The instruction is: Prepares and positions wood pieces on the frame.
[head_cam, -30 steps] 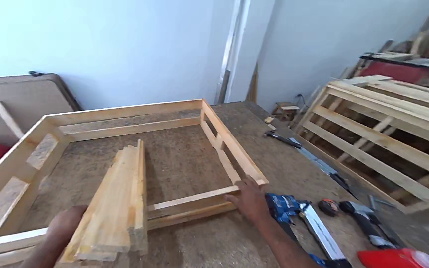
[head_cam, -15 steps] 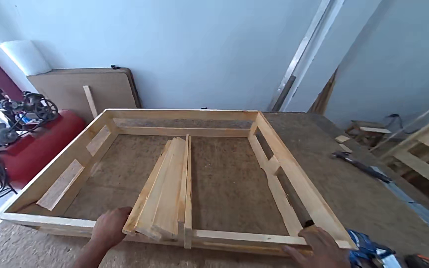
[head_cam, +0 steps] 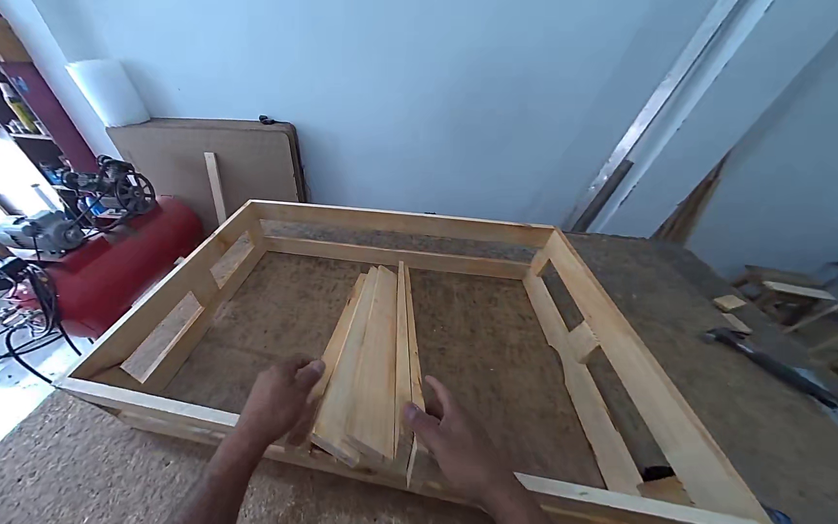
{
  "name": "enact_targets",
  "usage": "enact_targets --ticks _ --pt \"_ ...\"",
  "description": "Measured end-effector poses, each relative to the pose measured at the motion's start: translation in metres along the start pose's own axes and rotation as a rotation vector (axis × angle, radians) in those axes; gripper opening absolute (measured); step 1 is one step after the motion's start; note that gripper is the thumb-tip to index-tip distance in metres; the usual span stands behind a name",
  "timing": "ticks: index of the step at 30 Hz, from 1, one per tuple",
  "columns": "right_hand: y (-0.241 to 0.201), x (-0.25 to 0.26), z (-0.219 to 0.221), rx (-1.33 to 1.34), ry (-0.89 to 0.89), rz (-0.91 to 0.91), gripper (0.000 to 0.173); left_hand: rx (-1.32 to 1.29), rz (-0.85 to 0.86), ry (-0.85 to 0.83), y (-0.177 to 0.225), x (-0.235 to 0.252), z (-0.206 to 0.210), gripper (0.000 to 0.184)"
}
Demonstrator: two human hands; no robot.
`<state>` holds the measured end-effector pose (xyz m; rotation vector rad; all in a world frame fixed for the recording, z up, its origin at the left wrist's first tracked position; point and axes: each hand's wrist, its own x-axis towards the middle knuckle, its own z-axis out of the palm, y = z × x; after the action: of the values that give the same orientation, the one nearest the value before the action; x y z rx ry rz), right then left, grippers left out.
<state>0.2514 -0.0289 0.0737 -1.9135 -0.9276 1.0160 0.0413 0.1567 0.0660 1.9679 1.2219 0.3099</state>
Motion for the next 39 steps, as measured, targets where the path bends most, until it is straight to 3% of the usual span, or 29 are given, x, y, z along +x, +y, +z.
enact_targets --ticks 3,6,11,14,20,22,23,27,30,31,33,35,37,39 --pt "-0.001 0.009 0.006 0.048 0.002 0.036 0.104 0.105 0.056 -0.021 0.045 -0.022 0.006 0.055" --pt "-0.003 0.011 0.0 0.04 -0.009 0.092 0.102 0.376 0.061 -0.134 0.083 -0.035 0.021 0.066" --pt "0.012 0.007 -0.035 -0.05 -0.074 0.231 0.064 0.714 -0.013 -0.239 0.115 -0.032 0.055 0.065" --pt "0.034 0.005 -0.044 -0.037 -0.132 0.248 0.055 0.755 -0.068 -0.221 0.118 -0.018 0.075 0.074" --pt "0.062 -0.021 -0.055 -0.146 0.035 0.093 0.073 0.842 -0.213 -0.159 0.132 -0.001 0.106 0.097" --pt "0.068 -0.046 -0.064 -0.079 0.136 0.001 0.068 0.762 -0.255 -0.178 0.134 0.008 0.095 0.108" --pt "0.075 -0.06 -0.07 -0.034 0.182 -0.048 0.064 0.675 -0.262 -0.198 0.133 0.015 0.084 0.105" --pt "0.114 -0.108 -0.111 0.153 0.229 -0.141 0.048 -0.029 -0.28 -0.256 0.141 0.016 0.038 0.044" --pt "0.125 -0.127 -0.141 0.251 0.208 -0.244 0.042 -0.283 -0.272 -0.091 0.172 -0.019 0.043 0.032" --pt "0.123 -0.132 -0.149 0.285 0.185 -0.271 0.043 -0.251 -0.203 -0.064 0.179 -0.033 0.056 0.035" --pt "0.117 -0.142 -0.159 0.367 0.108 -0.324 0.05 -0.159 -0.128 -0.014 0.19 -0.063 0.095 0.069" --pt "0.109 -0.149 -0.161 0.476 0.002 -0.342 0.065 -0.132 -0.092 0.063 0.211 -0.102 0.147 0.091" --pt "0.103 -0.155 -0.165 0.556 -0.088 -0.339 0.081 -0.204 -0.034 0.114 0.236 -0.136 0.199 0.099" --pt "0.106 -0.159 -0.17 0.568 -0.055 -0.333 0.091 -0.381 0.062 0.125 0.251 -0.158 0.24 0.091"
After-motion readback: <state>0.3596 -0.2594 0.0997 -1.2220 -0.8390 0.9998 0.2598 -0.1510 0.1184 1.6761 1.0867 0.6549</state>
